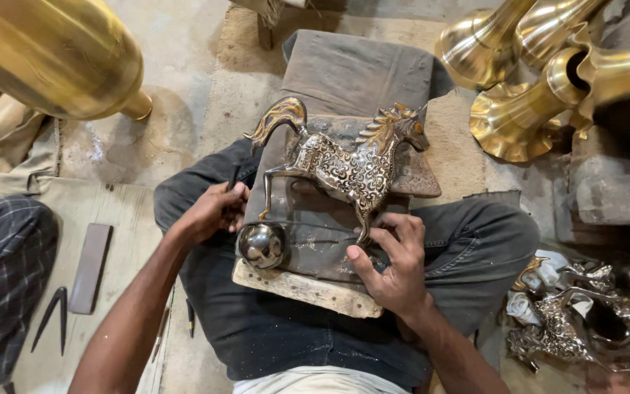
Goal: The person sits on the floor with a brass horse figurine resting on a wooden board on their lap. They hold a punch/chisel against the figurine's surface and strike it with a wooden mallet, repositioning the punch repeatedly to work different spots, and turn the figurine to reach other sides.
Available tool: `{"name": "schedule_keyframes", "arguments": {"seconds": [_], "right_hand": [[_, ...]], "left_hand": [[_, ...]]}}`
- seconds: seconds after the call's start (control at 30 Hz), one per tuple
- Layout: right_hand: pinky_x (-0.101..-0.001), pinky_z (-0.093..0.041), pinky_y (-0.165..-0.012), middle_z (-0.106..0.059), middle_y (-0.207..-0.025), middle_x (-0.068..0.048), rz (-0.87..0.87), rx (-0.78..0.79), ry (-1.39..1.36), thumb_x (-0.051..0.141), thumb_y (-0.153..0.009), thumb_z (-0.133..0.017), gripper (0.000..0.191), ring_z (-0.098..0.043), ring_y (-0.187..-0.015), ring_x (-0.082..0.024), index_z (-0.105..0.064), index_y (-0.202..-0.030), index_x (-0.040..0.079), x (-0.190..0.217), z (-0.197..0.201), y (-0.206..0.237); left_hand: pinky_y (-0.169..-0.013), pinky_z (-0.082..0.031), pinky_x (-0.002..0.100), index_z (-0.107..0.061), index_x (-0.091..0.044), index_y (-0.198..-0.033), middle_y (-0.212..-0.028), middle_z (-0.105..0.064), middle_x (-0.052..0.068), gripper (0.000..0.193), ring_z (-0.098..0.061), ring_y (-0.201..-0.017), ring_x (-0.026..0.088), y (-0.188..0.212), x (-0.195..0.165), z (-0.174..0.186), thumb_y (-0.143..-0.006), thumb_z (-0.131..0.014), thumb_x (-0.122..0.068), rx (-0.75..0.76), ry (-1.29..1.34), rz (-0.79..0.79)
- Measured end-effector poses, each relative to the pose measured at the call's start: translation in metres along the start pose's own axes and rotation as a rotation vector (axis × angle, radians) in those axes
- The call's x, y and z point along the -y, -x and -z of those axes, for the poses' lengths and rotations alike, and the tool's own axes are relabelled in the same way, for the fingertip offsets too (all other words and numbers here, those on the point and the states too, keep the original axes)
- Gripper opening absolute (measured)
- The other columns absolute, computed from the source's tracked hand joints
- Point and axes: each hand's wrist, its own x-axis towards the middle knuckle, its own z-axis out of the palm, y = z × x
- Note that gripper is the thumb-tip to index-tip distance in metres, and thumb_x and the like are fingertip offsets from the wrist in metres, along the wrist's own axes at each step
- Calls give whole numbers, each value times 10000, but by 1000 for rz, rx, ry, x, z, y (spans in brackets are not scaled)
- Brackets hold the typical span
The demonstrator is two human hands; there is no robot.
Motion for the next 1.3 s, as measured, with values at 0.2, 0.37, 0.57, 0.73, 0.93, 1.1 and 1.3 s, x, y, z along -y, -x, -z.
{"name": "schedule_keyframes", "arguments": {"seconds": [0.2,0.37,0.57,0.73,0.93,1.1,1.3], "right_hand": [[-423,-424,-979,-631,-1051,-101,-10,3,-8,270,-861,-772,282,-522,-1068,-301,-741,-1036,51,1,-1,0],[-433,-415,-974,-624,-1036,-110,-12,1,7,268,-850,-769,291,-515,-1056,-307,-742,-1038,47,1,-3,1],[-432,-412,-976,-630,-1024,-103,-15,13,-10,262,-857,-767,292,-517,-1055,-306,-742,-1050,43,1,-3,1],[-423,-406,-976,-638,-1025,-100,-13,2,-33,269,-858,-767,295,-522,-1051,-300,-738,-1048,44,1,-3,1],[-413,-391,-966,-638,-999,-90,-29,8,-27,280,-841,-764,302,-516,-1035,-285,-742,-1034,49,0,-3,2],[-407,-393,-972,-647,-1006,-81,-24,19,-36,279,-855,-752,299,-522,-1027,-279,-742,-1044,47,1,-2,1],[-407,-395,-941,-648,-991,-77,-41,38,-29,266,-830,-750,284,-532,-1001,-278,-744,-1025,59,4,-2,0]], "left_hand": [[-530,-532,258,-588,-103,-1177,-845,-705,80,344,-660,-619,138,-6,-14,-4,-1076,-487,-416,62,342,6],[-577,-555,250,-538,-49,-1430,-985,-755,137,475,-677,-661,144,3,-18,-4,-1060,-498,-345,49,379,-89],[-521,-482,216,-584,-20,-1404,-971,-746,29,438,-615,-618,93,-2,-11,-4,-1030,-548,-245,57,329,-169],[-459,-400,224,-693,-92,-1158,-681,-616,-18,269,-537,-532,71,-2,7,6,-984,-625,-286,34,-177,-21],[-474,-358,211,-704,-127,-923,-686,-613,-61,265,-480,-541,37,-4,10,12,-976,-641,-380,-78,-217,-71],[-503,-336,231,-588,-88,-682,-628,-530,-52,493,-461,-561,35,-28,-25,7,-1037,-654,-425,-326,-347,-400],[-513,-394,264,-621,-49,-732,-627,-552,-35,456,-498,-578,62,-58,-60,-5,-1028,-669,-393,-281,-400,-459]]}}
